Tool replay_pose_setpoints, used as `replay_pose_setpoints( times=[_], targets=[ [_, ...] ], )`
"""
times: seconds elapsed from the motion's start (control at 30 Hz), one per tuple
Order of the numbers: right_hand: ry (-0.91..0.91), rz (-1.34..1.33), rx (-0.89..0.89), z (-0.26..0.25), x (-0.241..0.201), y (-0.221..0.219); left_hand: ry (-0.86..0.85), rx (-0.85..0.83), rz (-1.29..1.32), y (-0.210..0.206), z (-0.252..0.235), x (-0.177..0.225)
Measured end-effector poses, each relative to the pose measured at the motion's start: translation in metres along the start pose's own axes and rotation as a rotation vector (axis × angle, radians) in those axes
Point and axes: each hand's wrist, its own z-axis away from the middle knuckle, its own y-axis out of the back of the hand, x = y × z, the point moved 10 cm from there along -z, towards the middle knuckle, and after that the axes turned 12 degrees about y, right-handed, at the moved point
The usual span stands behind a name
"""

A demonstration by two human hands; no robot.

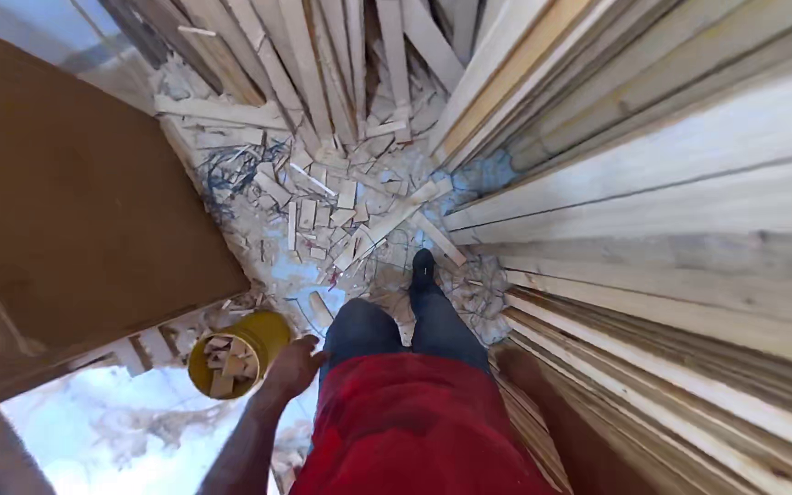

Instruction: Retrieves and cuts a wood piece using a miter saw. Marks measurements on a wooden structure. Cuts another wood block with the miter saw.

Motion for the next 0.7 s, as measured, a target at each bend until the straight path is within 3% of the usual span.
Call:
replay_pose_setpoints(
  times=[0.13, 0.27, 0.37, 0.43, 0.57, 0.7],
  targets=[
    [-0.051, -0.256, 0.155, -0.048, -0.048, 0.115, -0.018, -0.127, 0.076, -0.051, 0.0, 0.05],
    [0.011, -0.269, 0.193, -0.096, -0.105, 0.164, -0.02, -0.201, 0.207, -0.073, -0.02, 0.062],
    [0.001, -0.297, 0.167, -0.11, -0.129, 0.147, 0.005, -0.231, 0.258, -0.075, -0.03, 0.055],
    [0.013, -0.234, 0.047, -0.117, -0.144, 0.12, 0.037, -0.212, 0.326, -0.065, -0.036, 0.048],
    [0.115, 0.153, -0.183, -0.121, -0.162, 0.077, 0.104, -0.173, 0.417, -0.056, -0.046, 0.035],
    [0.083, 0.182, -0.056, -0.14, -0.18, 0.085, 0.071, -0.271, 0.241, -0.081, -0.062, 0.044]
  ],
)
